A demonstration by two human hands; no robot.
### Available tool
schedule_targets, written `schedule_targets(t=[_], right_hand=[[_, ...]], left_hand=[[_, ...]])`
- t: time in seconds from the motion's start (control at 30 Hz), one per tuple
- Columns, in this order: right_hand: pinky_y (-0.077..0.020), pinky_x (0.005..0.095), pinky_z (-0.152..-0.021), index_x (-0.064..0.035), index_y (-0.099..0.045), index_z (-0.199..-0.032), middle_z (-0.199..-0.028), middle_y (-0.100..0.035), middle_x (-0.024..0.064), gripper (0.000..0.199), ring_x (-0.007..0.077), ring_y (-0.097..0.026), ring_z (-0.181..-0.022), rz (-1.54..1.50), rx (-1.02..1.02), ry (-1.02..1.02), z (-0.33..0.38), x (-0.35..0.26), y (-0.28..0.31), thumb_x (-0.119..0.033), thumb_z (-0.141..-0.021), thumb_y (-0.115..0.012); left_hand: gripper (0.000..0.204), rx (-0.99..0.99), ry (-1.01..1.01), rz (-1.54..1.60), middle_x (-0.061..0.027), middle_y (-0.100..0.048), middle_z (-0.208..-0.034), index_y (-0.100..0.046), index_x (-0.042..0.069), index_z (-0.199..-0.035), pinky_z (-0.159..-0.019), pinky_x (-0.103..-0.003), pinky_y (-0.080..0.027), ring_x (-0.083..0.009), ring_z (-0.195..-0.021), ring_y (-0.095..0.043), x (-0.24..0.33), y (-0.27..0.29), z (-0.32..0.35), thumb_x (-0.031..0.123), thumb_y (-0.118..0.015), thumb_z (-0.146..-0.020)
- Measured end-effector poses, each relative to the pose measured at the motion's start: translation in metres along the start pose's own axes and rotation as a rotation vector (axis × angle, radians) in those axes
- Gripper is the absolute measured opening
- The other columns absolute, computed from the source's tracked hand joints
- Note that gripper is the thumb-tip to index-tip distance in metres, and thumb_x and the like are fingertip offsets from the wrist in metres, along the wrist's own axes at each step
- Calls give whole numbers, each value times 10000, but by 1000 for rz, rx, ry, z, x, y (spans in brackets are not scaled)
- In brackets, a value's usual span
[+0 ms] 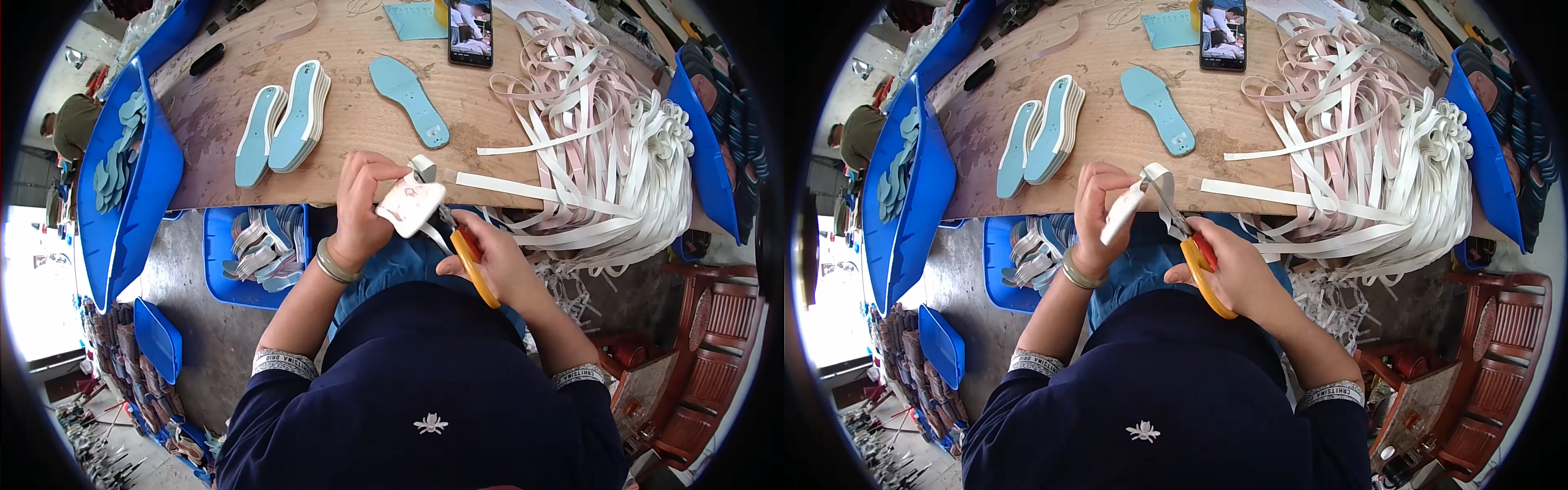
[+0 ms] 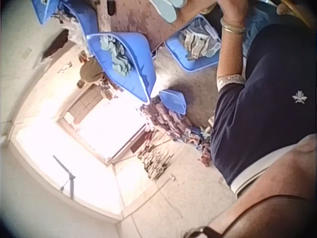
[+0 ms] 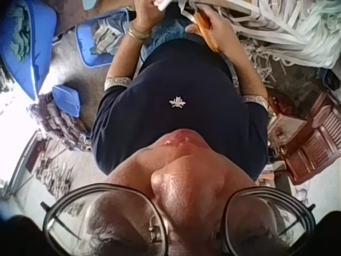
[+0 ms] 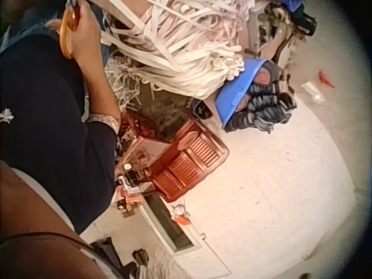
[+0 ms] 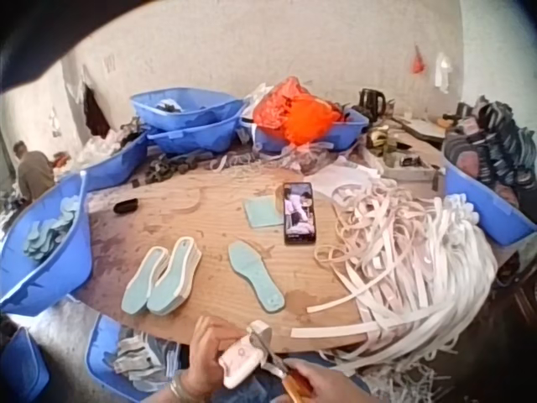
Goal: The person applies adhesive tape along the edges of shoe insoles and cuts the tape using scissors. The person then stacks the taped insoles together and retrieves a bundle of untaped insoles from a blue tray onto the table.
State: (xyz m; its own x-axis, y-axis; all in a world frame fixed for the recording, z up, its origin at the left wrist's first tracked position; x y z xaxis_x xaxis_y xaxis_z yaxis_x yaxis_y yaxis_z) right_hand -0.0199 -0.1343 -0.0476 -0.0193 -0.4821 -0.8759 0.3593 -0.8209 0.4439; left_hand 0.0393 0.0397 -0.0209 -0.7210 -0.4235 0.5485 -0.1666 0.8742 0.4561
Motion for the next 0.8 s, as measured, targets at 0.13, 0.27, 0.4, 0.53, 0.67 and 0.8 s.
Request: schedule_targets(t=[0.13, 0.27, 0.4, 0.53, 0.67, 0.8], right_hand=[[-488, 285, -720, 41, -560, -1243, -963, -696, 119, 627, 220, -636, -762, -48, -38, -103, -12, 11, 17, -258, -766, -835], [-479, 295, -662, 17, -608, -1204, -864, -691, 109, 545, 215, -617, -685, 13, 25, -70, -25, 7, 35, -262, -783, -816], [-492, 339, -643, -82, -659, -1153, -835, -644, 89, 366, 247, -600, -667, 761, 380, -109, -50, 18, 84, -231, -832, -752], [-507, 356, -687, -79, -697, -1066, -872, -645, 81, 256, 239, -621, -763, 962, 643, 201, -60, 4, 98, -212, -848, -717], [-445, 269, -637, 14, -719, -957, -755, -629, 30, 254, 137, -537, -672, -204, 225, 147, -74, -18, 46, -217, -971, -616], [-367, 250, -528, 29, -678, -863, -666, -570, 16, 292, 95, -430, -571, -252, 319, 182, -78, -11, 16, -207, -1004, -579]], left_hand=[[194, -78, 530, 314, -95, -639, -934, -612, 18, -1031, -685, -285, -520, -188, -775, -613, -46, -2, 2, 73, -714, -876], [230, -61, 869, 559, -85, -666, -910, -604, 12, -1096, -676, -262, -536, -176, -786, -648, -67, -7, 4, 161, -672, -934], [287, -32, 981, 649, -84, -666, -906, -583, 9, -1171, -685, -253, -544, -168, -809, -664, -66, -12, 1, 221, -618, -981], [310, -25, 922, 774, -87, -675, -919, -596, 5, -1187, -715, -263, -550, -163, -824, -661, -47, -23, -7, 255, -586, -1002], [311, -97, 909, 755, -116, -686, -1001, -623, 1, -1165, -743, -261, -549, -162, -825, -657, -33, -35, -4, 266, -568, -1012], [309, -53, 873, 811, -78, -668, -904, -630, -4, -1099, -647, -235, -513, -126, -746, -614, -25, -48, -8, 282, -534, -1032]])
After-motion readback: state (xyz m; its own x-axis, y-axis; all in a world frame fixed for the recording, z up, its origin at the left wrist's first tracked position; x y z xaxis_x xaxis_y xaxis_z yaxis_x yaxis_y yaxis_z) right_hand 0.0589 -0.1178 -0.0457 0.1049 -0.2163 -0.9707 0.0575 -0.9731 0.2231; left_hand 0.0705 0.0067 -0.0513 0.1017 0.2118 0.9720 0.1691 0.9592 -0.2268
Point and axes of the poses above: each hand's wrist, its own z-axis away from the middle knuckle, its own y-axis out of the back of the hand, x = y × z, the point moved 7 cm from there along -z, towards the middle knuckle
